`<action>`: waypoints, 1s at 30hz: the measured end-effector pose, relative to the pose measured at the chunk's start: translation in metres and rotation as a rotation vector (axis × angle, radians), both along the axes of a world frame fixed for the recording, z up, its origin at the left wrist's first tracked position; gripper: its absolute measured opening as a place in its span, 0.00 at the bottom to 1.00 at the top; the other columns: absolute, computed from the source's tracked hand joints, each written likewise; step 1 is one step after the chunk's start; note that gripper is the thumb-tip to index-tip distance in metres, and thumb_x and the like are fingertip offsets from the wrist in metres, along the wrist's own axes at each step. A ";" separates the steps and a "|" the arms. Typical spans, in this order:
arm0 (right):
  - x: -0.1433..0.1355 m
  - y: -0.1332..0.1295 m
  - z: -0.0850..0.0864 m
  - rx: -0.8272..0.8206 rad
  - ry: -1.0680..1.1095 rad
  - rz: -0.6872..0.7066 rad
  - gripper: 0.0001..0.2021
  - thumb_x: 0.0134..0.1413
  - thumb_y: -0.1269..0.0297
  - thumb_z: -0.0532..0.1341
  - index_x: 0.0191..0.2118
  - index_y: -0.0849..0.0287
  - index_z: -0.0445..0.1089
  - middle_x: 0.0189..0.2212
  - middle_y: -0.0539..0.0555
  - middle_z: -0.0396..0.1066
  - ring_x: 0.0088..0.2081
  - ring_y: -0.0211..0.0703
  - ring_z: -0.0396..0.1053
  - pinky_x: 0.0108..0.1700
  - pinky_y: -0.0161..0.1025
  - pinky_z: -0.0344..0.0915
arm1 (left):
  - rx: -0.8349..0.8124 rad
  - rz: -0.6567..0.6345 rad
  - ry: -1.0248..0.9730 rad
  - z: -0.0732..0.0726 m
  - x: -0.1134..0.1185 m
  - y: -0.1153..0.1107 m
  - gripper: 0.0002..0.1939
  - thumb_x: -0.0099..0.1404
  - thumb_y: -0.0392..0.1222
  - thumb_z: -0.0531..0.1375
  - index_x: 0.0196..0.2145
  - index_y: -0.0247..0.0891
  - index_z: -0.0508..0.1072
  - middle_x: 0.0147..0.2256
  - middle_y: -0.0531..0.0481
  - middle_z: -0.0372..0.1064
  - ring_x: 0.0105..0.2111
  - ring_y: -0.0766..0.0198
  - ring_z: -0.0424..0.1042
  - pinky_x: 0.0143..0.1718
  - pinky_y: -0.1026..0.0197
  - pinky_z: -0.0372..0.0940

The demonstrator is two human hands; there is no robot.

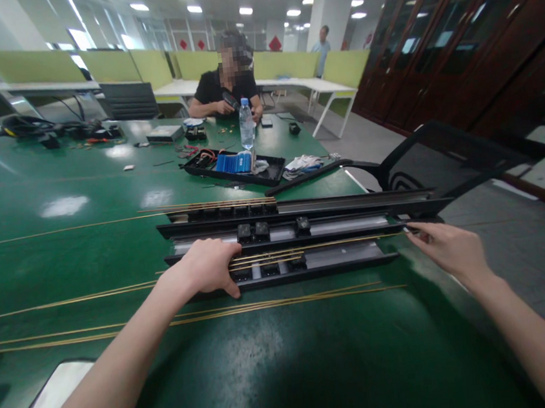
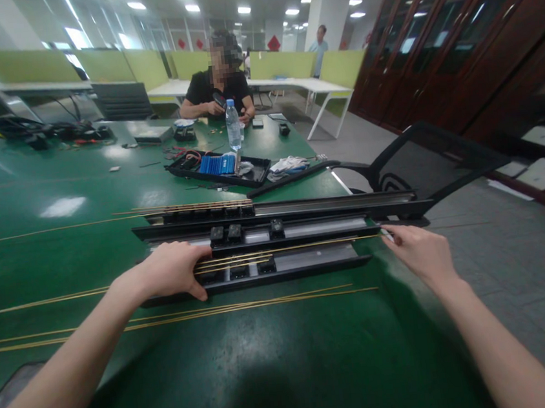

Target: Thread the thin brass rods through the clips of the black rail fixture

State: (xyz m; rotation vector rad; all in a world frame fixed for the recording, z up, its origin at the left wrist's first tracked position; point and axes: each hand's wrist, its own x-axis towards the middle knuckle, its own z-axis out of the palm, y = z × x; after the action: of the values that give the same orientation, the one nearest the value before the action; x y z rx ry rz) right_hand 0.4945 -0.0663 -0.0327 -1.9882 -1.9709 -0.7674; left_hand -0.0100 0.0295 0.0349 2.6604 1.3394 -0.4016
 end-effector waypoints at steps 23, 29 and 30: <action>-0.216 0.071 0.065 -0.846 0.552 0.529 0.28 0.61 0.42 0.50 0.24 0.61 0.70 0.20 0.49 0.67 0.24 0.37 0.61 0.28 0.36 0.53 | 0.042 -0.015 0.014 -0.002 -0.003 -0.002 0.42 0.38 0.64 0.68 0.50 0.47 0.71 0.45 0.43 0.76 0.43 0.44 0.75 0.38 0.52 0.66; -0.221 0.082 0.055 -0.954 0.742 0.536 0.26 0.54 0.40 0.57 0.22 0.61 0.68 0.20 0.50 0.69 0.25 0.38 0.65 0.27 0.35 0.57 | 0.041 -0.015 0.024 -0.002 -0.003 -0.001 0.41 0.38 0.64 0.68 0.50 0.47 0.71 0.44 0.43 0.77 0.42 0.44 0.75 0.37 0.53 0.66; -0.221 0.082 0.054 -0.978 0.791 0.538 0.26 0.53 0.40 0.57 0.23 0.61 0.69 0.21 0.51 0.70 0.26 0.39 0.67 0.28 0.35 0.59 | 0.041 -0.016 0.026 -0.002 -0.004 -0.001 0.41 0.38 0.64 0.68 0.50 0.46 0.71 0.44 0.43 0.77 0.42 0.44 0.75 0.37 0.53 0.66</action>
State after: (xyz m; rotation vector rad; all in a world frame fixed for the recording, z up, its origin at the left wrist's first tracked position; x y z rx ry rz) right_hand 0.2735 0.0159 0.0214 -1.5086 -2.2707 1.1228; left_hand -0.0137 0.0290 0.0328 2.7100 1.3487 -0.4170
